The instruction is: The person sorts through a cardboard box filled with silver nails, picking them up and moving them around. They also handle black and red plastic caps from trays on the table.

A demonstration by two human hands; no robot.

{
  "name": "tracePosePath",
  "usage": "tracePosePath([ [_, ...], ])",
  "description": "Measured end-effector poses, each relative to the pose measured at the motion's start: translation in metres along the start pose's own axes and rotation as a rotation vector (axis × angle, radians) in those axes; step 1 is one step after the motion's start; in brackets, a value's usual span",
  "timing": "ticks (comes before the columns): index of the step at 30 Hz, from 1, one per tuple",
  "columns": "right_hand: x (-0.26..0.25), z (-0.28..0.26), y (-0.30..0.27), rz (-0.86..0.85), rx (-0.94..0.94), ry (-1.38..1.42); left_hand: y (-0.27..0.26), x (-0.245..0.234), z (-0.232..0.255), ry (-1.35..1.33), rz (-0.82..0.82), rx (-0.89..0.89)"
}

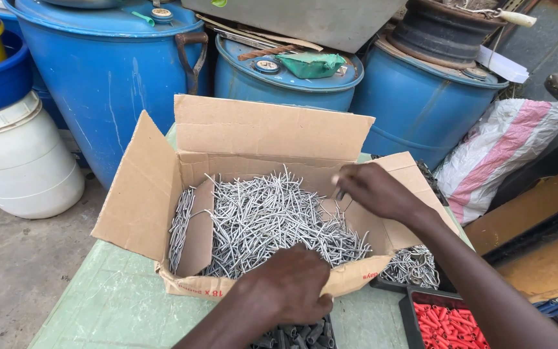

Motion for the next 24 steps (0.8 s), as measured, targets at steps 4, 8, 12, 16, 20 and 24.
tracePosePath([
  [4,-0.002,0.005,-0.010,0.269,0.221,1.167,-0.009,0.005,0.013,0.107,-0.069,-0.084],
  [8,0.005,-0.001,-0.010,0.207,0.177,1.331,0.015,0.040,0.020,0.276,-0.092,-0.090],
  [12,0.019,-0.019,-0.011,-0.128,0.163,0.327,0.024,0.057,0.022,0.239,-0.115,-0.099],
  [16,0.062,-0.017,-0.019,-0.554,0.068,-0.401,0.052,0.086,0.017,0.148,-0.036,-0.156],
  [20,0.088,0.004,-0.025,-0.704,0.041,-0.401,0.064,0.100,0.015,0.081,0.040,-0.192],
  [24,0.087,0.014,-0.021,-0.616,0.161,-0.102,0.061,0.096,0.015,0.075,0.030,-0.180],
])
Point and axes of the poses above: each hand's wrist, its own y-axis towards the middle knuckle, its own x-axis out of the palm, z = x × y, the point moved 9 cm from there along y, towards the middle knuckle, and after that the axes turned 11 degrees about -x, right-handed, at the moved point
